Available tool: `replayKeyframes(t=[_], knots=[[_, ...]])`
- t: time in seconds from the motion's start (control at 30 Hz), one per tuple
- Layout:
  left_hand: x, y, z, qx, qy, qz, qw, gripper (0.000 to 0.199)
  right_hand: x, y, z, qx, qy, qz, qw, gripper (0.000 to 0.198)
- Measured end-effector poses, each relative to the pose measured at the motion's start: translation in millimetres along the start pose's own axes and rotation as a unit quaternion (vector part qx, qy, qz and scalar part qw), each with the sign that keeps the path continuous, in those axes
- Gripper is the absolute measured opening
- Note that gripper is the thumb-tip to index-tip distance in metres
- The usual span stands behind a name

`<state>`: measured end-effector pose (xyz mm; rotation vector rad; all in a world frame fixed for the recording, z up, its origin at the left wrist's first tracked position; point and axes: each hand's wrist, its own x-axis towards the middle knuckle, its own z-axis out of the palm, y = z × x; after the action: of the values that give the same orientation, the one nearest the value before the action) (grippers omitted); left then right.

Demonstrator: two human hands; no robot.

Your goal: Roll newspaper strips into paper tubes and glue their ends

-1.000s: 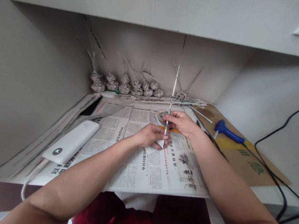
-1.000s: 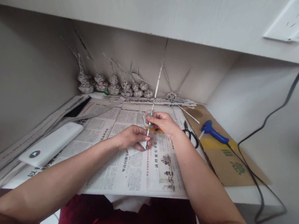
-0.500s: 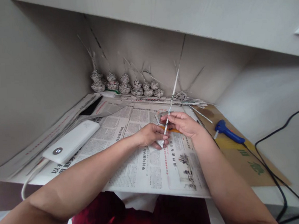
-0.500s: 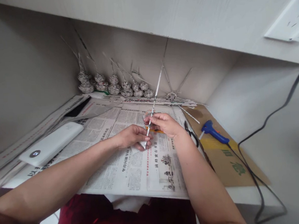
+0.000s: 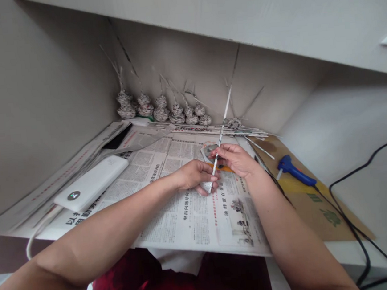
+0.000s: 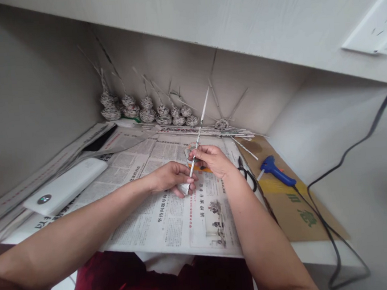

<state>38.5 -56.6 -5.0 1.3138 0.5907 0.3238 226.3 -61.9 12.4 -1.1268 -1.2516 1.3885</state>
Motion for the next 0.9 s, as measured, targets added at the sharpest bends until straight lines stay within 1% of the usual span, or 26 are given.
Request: replayKeyframes(t=[0.2,0.23,0.37,0.4,0.5,0.57,0.67,0.77,0.9], knots=[[2,-4,-3,0.003,-0.002,-0.005,1.0,0.029,1,-1,1,0.011,0.04,-0.003,0.999,0.024],[2,-5,-3,0.004,-0.003,-0.003,1.0,0.029,0,-2,0,0.009,0.037,-0.004,0.999,0.025],[3,-5,-4,0.005,0.006,-0.004,1.0,0.028,-4,-6,-1,-0.002,-0.02,0.0,1.0,0.029],[3,-5,-5,0.005,0.009,-0.005,1.0,0.029,-4,-6,-1,-0.003,-0.019,0.0,1.0,0.029],[4,-3,-6,0.008,0.011,0.008,1.0,0.032,-2,-6,1,0.003,0.043,-0.016,0.999,0.027],[3,-2,-8,0.014,0.018,0.021,1.0,0.036,1,-5,3,0.002,0.088,-0.03,0.996,0.03],[4,0,-11,0.018,0.053,0.026,0.998,0.038,3,-4,4,-0.01,0.132,-0.048,0.99,0.035],[6,2,-20,0.018,0.1,0.043,0.994,0.039,4,-4,2,-0.002,0.139,-0.051,0.989,0.034],[8,7,-41,0.038,0.144,0.079,0.986,0.039,5,-1,1,0.016,0.136,-0.038,0.99,0.033]])
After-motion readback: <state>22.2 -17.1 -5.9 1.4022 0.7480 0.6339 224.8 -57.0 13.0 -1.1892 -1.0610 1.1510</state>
